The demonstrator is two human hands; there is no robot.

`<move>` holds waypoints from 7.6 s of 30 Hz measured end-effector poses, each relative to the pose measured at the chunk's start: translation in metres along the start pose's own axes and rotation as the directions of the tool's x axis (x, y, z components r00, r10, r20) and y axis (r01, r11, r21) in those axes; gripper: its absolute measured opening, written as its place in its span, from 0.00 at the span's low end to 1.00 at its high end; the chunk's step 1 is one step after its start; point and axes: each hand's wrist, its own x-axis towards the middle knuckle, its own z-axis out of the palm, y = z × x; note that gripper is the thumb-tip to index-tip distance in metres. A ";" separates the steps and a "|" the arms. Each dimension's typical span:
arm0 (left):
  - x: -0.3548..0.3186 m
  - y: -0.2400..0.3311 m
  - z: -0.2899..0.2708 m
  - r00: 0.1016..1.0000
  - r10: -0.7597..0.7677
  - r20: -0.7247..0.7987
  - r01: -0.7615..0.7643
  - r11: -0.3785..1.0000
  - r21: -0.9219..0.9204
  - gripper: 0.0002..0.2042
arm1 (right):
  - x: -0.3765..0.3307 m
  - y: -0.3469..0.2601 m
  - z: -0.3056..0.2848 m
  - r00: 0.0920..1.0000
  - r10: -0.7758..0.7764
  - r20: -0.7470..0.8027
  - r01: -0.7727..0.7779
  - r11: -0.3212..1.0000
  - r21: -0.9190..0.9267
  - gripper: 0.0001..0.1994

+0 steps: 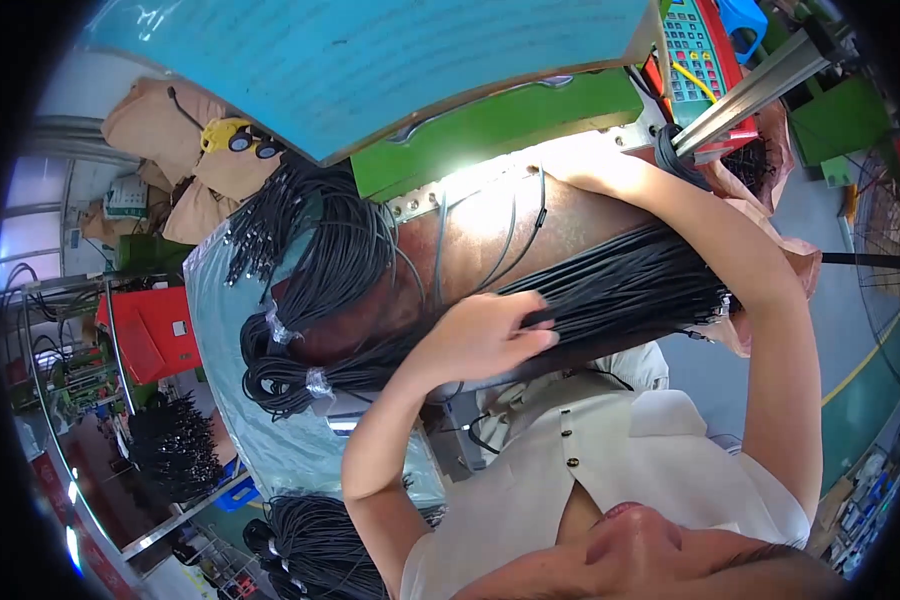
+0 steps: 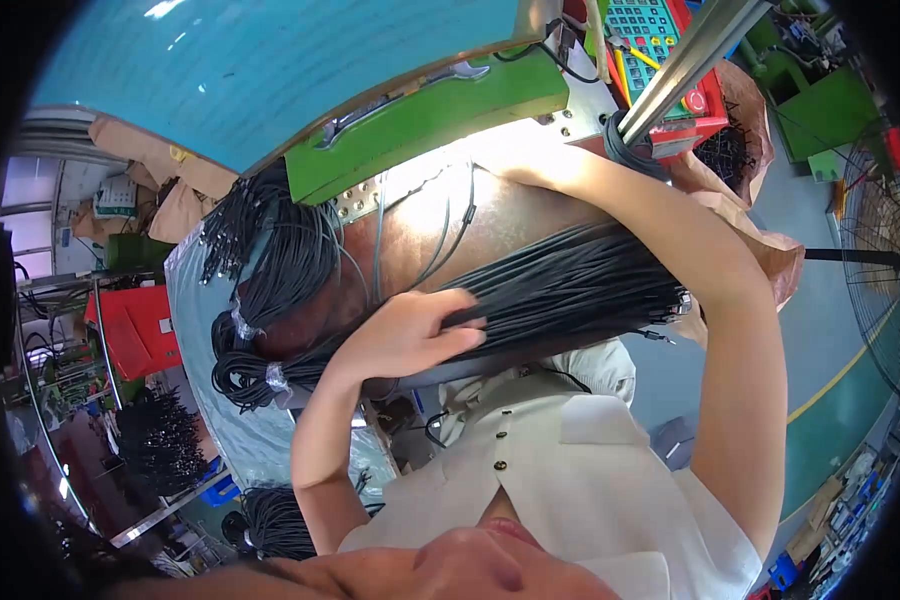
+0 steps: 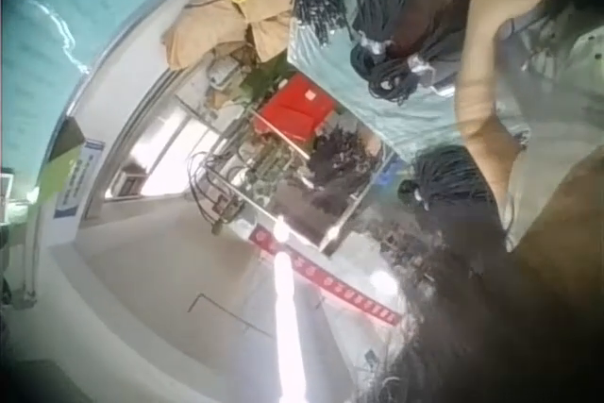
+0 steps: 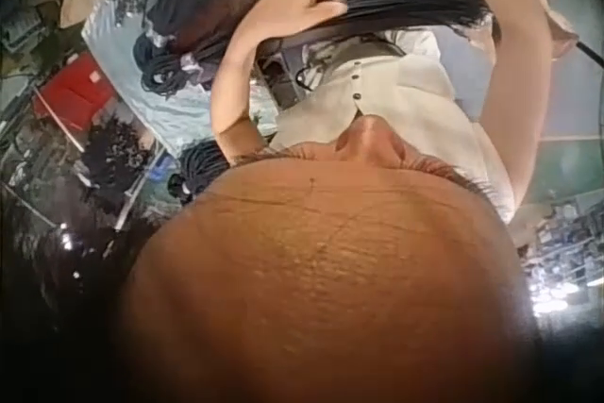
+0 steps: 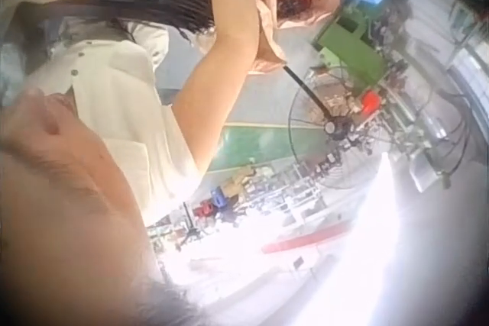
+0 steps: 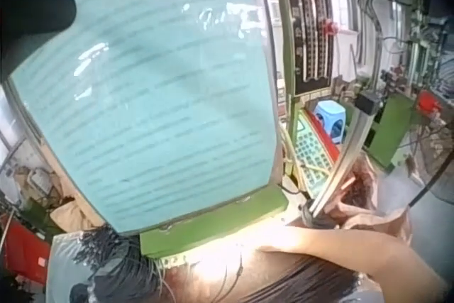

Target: Inserting individual electrical wires into a connector block to assemble a cable harness bundle.

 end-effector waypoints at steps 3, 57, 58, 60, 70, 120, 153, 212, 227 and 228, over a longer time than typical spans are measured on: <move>0.072 0.029 0.021 0.975 0.167 0.149 -0.177 0.983 0.052 0.16 | 0.007 -0.007 0.001 0.990 -0.127 0.058 0.130 0.990 -0.048 0.13; -0.011 0.009 0.094 0.898 -0.395 -0.194 -0.226 -0.036 -0.974 0.13 | -0.106 -0.052 0.011 0.870 -0.491 -0.032 0.483 0.865 -0.138 0.13; -0.011 0.010 0.093 0.915 -0.374 -0.154 -0.192 -0.064 -0.979 0.12 | -0.103 -0.051 0.010 0.872 -0.489 -0.031 0.480 0.866 -0.140 0.13; -0.009 0.013 0.093 0.920 -0.356 -0.164 -0.197 -0.057 -0.979 0.12 | -0.097 -0.049 0.008 0.807 -0.590 -0.015 0.588 0.806 -0.062 0.12; -0.005 0.011 0.098 0.908 -0.360 -0.216 -0.271 -0.107 -0.957 0.11 | -0.097 -0.058 0.000 0.825 -0.555 0.112 0.564 0.792 -0.234 0.08; 0.023 0.011 0.074 0.998 -0.062 -0.008 -0.011 -0.057 -0.998 0.17 | -0.117 -0.007 -0.011 0.975 -0.200 -0.096 0.218 0.947 0.237 0.07; 0.027 0.035 0.043 0.992 -0.023 0.122 0.114 0.568 -0.815 0.16 | -0.117 -0.014 -0.030 0.835 -0.364 -0.413 0.359 0.929 -0.092 0.13; -0.114 -0.060 -0.064 0.654 -0.561 -0.508 0.161 0.759 -0.630 0.32 | -0.098 0.001 -0.016 0.967 -0.255 0.018 0.251 0.959 0.131 0.18; 0.095 -0.008 -0.053 0.891 -0.379 -0.249 -0.255 0.034 -0.966 0.15 | 0.056 -0.021 -0.026 0.987 0.153 -0.048 -0.156 0.986 -0.067 0.11; 0.109 -0.013 -0.071 0.858 -0.443 -0.261 -0.252 0.080 -0.965 0.15 | 0.060 0.006 -0.032 0.989 0.126 -0.072 -0.131 0.989 -0.065 0.11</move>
